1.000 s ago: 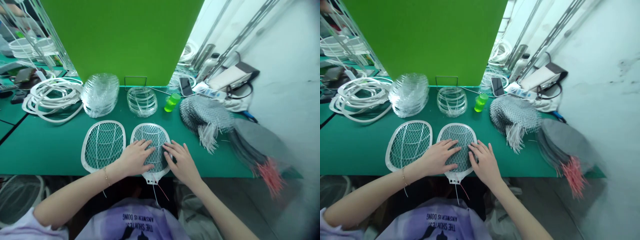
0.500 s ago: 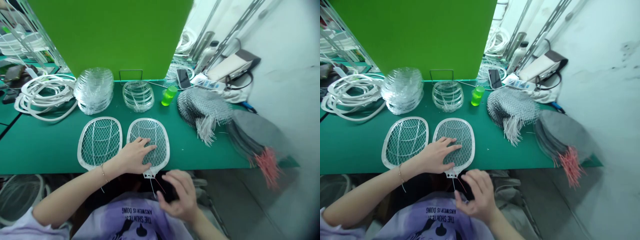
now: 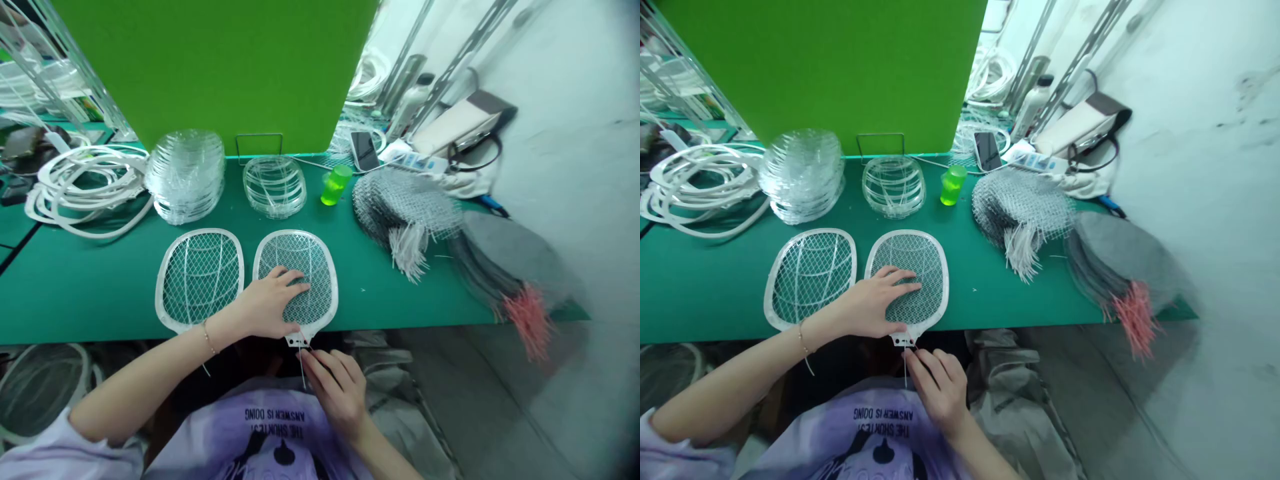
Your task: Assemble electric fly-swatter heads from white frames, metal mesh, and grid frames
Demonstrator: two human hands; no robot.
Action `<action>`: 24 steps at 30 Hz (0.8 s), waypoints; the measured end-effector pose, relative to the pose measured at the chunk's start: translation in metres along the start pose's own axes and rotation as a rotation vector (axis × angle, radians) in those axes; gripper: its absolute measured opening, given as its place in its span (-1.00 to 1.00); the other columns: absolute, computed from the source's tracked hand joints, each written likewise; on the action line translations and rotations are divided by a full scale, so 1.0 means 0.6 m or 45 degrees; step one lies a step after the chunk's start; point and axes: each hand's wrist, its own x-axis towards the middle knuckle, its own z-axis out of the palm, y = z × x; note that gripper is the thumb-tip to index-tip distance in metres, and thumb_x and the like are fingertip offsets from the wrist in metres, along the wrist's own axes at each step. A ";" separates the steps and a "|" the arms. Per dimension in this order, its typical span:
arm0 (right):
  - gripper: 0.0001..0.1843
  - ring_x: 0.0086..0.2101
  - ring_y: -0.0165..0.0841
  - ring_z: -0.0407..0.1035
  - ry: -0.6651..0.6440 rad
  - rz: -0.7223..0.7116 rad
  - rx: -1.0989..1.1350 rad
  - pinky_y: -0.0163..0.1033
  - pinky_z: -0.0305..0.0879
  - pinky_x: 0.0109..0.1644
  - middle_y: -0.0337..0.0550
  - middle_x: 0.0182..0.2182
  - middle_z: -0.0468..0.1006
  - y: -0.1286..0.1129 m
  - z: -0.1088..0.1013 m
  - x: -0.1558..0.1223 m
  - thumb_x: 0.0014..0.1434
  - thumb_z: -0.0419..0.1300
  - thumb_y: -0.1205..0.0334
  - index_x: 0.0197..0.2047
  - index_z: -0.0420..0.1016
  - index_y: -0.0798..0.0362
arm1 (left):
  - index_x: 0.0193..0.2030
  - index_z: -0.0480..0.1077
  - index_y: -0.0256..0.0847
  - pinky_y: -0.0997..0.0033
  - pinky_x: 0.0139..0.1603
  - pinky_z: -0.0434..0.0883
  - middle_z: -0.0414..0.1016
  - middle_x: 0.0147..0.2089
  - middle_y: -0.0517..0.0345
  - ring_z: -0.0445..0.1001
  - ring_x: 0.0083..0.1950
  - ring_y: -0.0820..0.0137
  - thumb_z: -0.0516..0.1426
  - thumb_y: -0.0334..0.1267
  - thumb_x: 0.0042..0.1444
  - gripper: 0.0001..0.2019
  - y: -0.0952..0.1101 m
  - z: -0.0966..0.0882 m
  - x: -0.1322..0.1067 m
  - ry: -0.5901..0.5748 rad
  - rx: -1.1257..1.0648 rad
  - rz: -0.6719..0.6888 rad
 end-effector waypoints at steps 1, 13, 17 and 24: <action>-0.72 -0.34 -0.34 0.52 -0.005 -0.006 0.022 -0.17 0.39 -0.21 -0.18 -0.30 0.68 -0.001 0.000 0.001 0.20 0.30 0.45 -0.02 0.55 0.04 | 0.36 0.23 -0.17 -0.04 0.27 0.33 0.18 0.43 -0.03 0.11 0.41 -0.07 0.30 -0.01 0.04 -0.24 0.001 -0.001 0.000 -0.002 -0.014 -0.001; -0.75 -0.21 -0.31 0.49 -0.050 -0.041 0.066 -0.16 0.34 -0.13 -0.14 -0.26 0.66 0.004 0.004 0.008 0.23 0.18 0.46 -0.08 0.55 0.01 | 0.37 0.26 -0.13 -0.05 0.39 0.17 0.09 0.48 -0.06 0.04 0.48 -0.04 0.27 -0.10 0.08 -0.30 0.001 -0.003 -0.007 -0.067 -0.068 -0.003; -0.75 -0.11 -0.20 0.47 -0.073 0.074 0.165 -0.08 0.40 -0.08 -0.01 -0.16 0.59 -0.007 -0.012 0.012 0.19 0.15 0.39 -0.07 0.50 0.05 | 0.31 0.34 -0.16 -0.04 0.32 0.27 0.18 0.43 -0.08 0.15 0.42 -0.05 0.27 -0.08 0.07 -0.35 0.004 -0.006 -0.002 -0.029 -0.057 -0.025; -0.83 -0.39 -0.38 0.45 -0.128 0.587 0.416 -0.28 0.46 -0.32 -0.16 -0.36 0.54 -0.023 -0.022 0.016 0.25 0.22 0.39 -0.08 0.49 0.04 | 0.36 0.28 -0.01 -0.13 0.38 0.14 0.04 0.50 -0.10 -0.01 0.49 -0.10 0.28 -0.12 0.06 -0.32 -0.004 -0.014 -0.009 -0.116 -0.119 0.053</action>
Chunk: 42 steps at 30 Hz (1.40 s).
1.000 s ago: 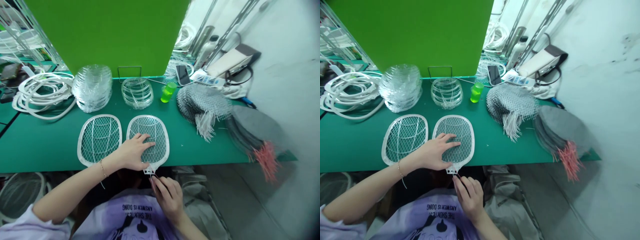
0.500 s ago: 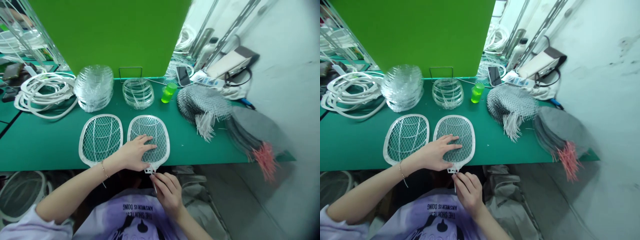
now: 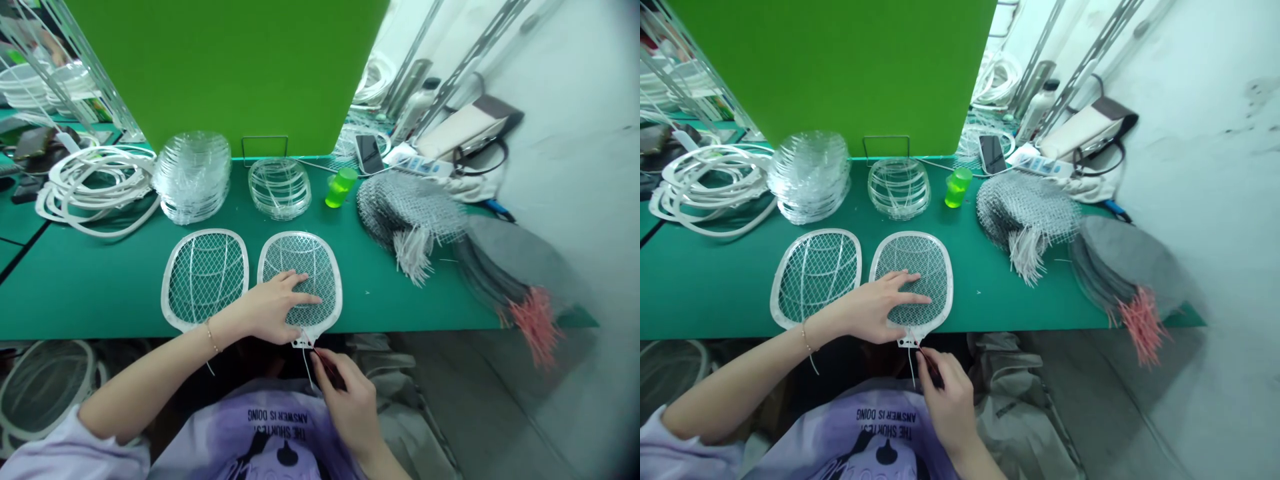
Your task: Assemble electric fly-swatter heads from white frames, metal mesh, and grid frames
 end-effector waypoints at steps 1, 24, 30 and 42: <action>-0.79 -0.39 -0.40 0.44 0.001 -0.030 0.026 -0.30 0.45 -0.32 -0.17 -0.36 0.54 -0.004 0.000 0.002 0.27 0.19 0.44 -0.05 0.51 0.04 | 0.36 0.27 0.02 -0.17 0.39 0.10 -0.04 0.52 -0.09 -0.09 0.51 -0.13 0.30 -0.09 0.03 -0.29 -0.002 0.001 -0.003 -0.026 -0.008 0.016; -0.77 -0.15 -0.23 0.52 0.050 -0.543 -0.199 -0.14 0.57 -0.09 0.01 -0.24 0.60 -0.012 0.028 0.021 0.19 0.18 0.58 -0.15 0.54 0.15 | 0.05 0.48 -0.13 -0.05 0.11 0.34 0.34 0.16 -0.08 0.32 0.05 0.04 0.29 -0.20 -0.13 -0.49 0.022 0.021 0.010 0.171 0.043 -0.020; -0.71 -0.12 -0.22 0.55 0.004 -0.542 -0.124 -0.13 0.59 -0.07 0.01 -0.21 0.62 0.000 0.031 0.015 0.21 0.15 0.56 -0.06 0.53 0.11 | 0.04 0.47 -0.11 -0.03 0.13 0.32 0.32 0.17 -0.04 0.29 0.08 0.03 0.30 -0.19 -0.11 -0.51 0.020 0.020 0.013 0.146 0.019 -0.023; -0.74 -0.15 -0.30 0.55 0.037 -0.424 0.013 -0.19 0.59 -0.06 -0.04 -0.24 0.60 -0.012 0.037 0.024 0.23 0.18 0.55 -0.08 0.51 0.09 | 0.06 0.47 -0.11 -0.01 0.13 0.33 0.30 0.14 -0.04 0.27 0.09 0.04 0.30 -0.25 -0.12 -0.49 0.019 0.012 0.016 0.087 -0.019 -0.039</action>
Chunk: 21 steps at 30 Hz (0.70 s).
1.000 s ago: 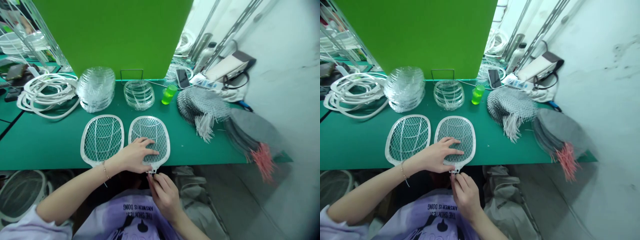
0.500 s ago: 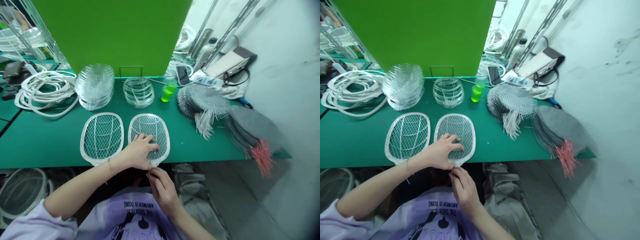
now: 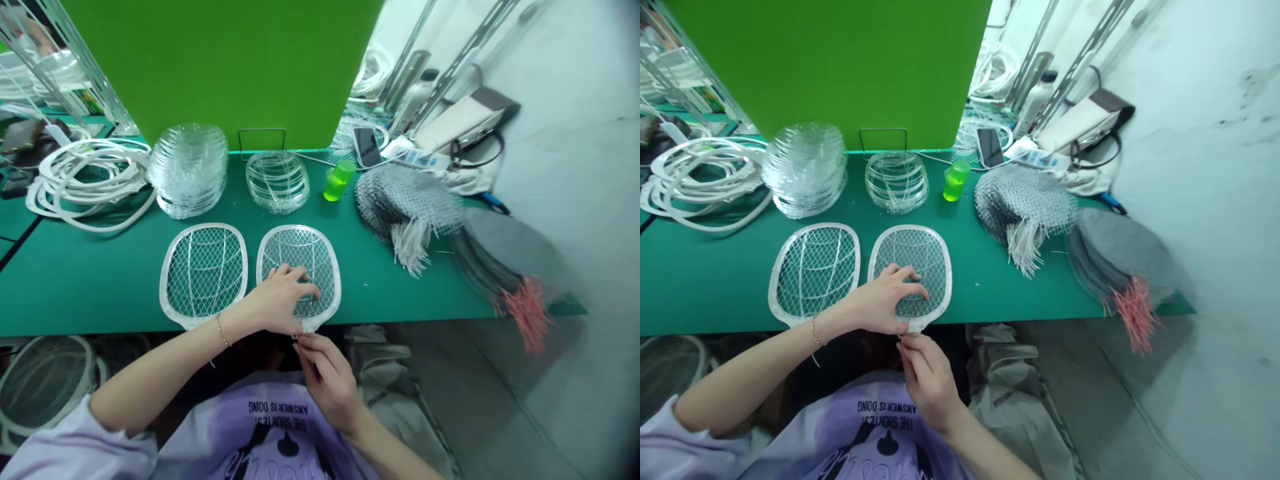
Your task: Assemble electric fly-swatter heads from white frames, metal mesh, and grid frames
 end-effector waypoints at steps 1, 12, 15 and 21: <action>-0.74 -0.15 -0.29 0.55 -0.003 -0.028 -0.013 -0.18 0.60 -0.06 -0.04 -0.24 0.60 0.000 0.001 -0.002 0.23 0.18 0.56 -0.07 0.52 0.10 | 0.07 0.46 -0.11 -0.02 0.13 0.33 0.30 0.14 -0.04 0.27 0.09 0.03 0.30 -0.24 -0.12 -0.48 0.000 0.000 0.000 -0.001 0.001 -0.002; -0.72 -0.04 -0.17 0.53 -0.270 -0.429 -0.107 -0.15 0.59 -0.10 0.09 -0.26 0.64 0.032 -0.019 -0.005 0.24 0.07 0.61 -0.07 0.55 0.29 | 0.09 0.43 -0.09 -0.03 0.10 0.33 0.29 0.17 -0.05 0.27 0.06 0.05 0.30 -0.25 -0.13 -0.46 0.000 0.004 0.001 0.008 0.037 0.000; -0.72 -0.07 -0.19 0.54 -0.362 -0.481 -0.165 -0.17 0.58 -0.08 0.09 -0.29 0.64 0.032 -0.026 0.007 0.27 0.03 0.59 -0.13 0.57 0.29 | 0.09 0.42 -0.09 -0.04 0.09 0.33 0.29 0.17 -0.04 0.27 0.05 0.05 0.30 -0.25 -0.13 -0.45 0.000 0.006 0.001 0.012 0.041 -0.003; -0.75 0.00 -0.20 0.53 -0.326 -0.480 -0.138 -0.15 0.56 -0.02 0.09 -0.17 0.66 0.038 -0.047 -0.001 0.27 0.21 0.37 0.01 0.51 0.26 | 0.11 0.41 -0.10 -0.01 0.10 0.32 0.29 0.17 -0.05 0.26 0.07 0.04 0.29 -0.21 -0.09 -0.46 -0.001 0.007 -0.003 0.033 0.041 0.022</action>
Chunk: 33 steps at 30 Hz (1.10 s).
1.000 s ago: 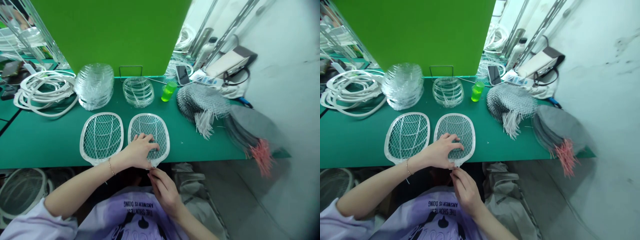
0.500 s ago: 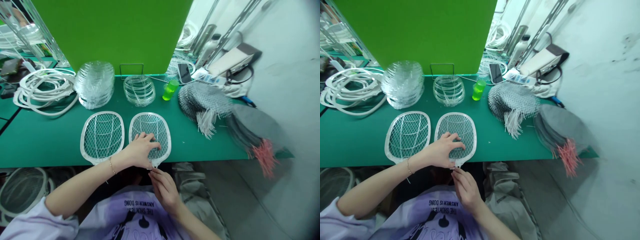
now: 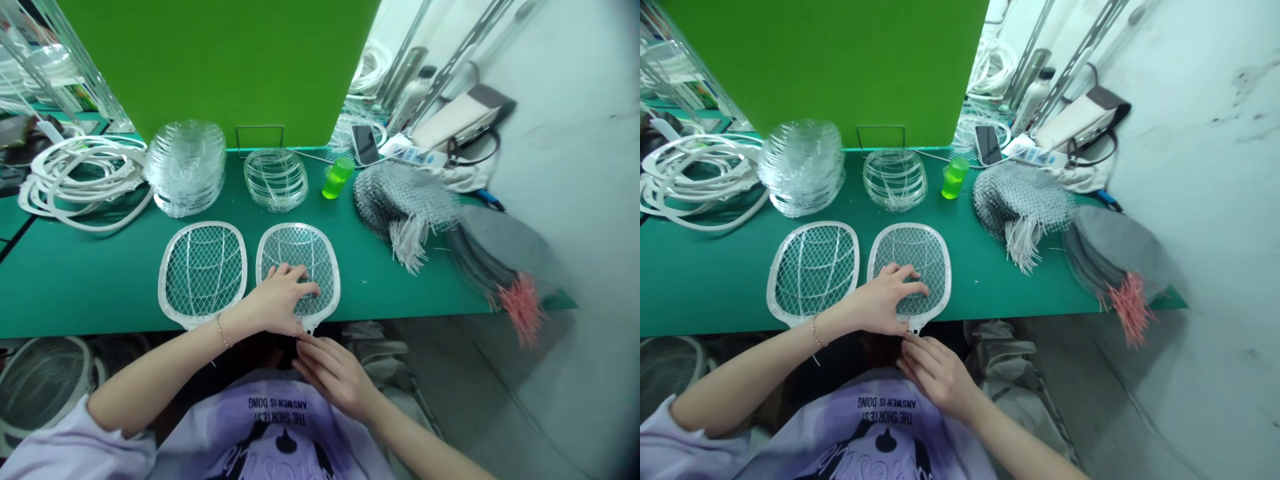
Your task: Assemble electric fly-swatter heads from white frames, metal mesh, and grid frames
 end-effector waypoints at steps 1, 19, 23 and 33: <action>-0.65 0.03 -0.18 0.51 0.006 0.006 -0.013 -0.10 0.54 0.03 0.11 -0.14 0.65 0.003 -0.001 -0.008 0.26 0.25 0.25 0.06 0.48 0.26 | 0.11 0.41 -0.11 -0.01 0.10 0.32 0.29 0.17 -0.06 0.26 0.08 0.03 0.29 -0.19 -0.09 -0.46 0.000 0.000 0.000 -0.001 -0.009 0.003; -0.79 -0.12 -0.26 0.57 0.254 0.197 -0.048 -0.17 0.51 -0.14 -0.01 -0.22 0.68 0.005 0.023 -0.017 0.22 0.19 0.56 -0.14 0.51 0.11 | 0.14 0.33 -0.12 0.02 0.11 0.30 0.32 0.14 -0.03 0.28 0.05 0.08 0.29 -0.17 -0.07 -0.42 0.001 0.005 0.002 0.034 -0.014 -0.013; -0.84 -0.19 -0.26 0.58 0.200 0.121 -0.143 -0.19 0.46 -0.24 -0.03 -0.24 0.69 0.000 0.028 -0.022 0.24 0.18 0.52 -0.21 0.51 0.11 | 0.17 0.32 -0.11 -0.03 0.11 0.29 0.32 0.13 -0.01 0.26 0.03 0.06 0.29 -0.18 -0.12 -0.37 0.005 0.004 0.005 0.010 -0.003 -0.055; -0.75 -0.26 -0.28 0.50 0.102 -0.017 -0.114 -0.20 0.40 -0.31 0.02 -0.23 0.68 0.014 0.031 -0.027 0.30 0.06 0.52 -0.28 0.54 0.17 | 0.17 0.32 -0.12 -0.08 0.08 0.30 0.31 0.12 -0.03 0.25 0.03 0.03 0.29 -0.20 -0.20 -0.31 0.014 0.015 0.003 0.051 0.031 -0.092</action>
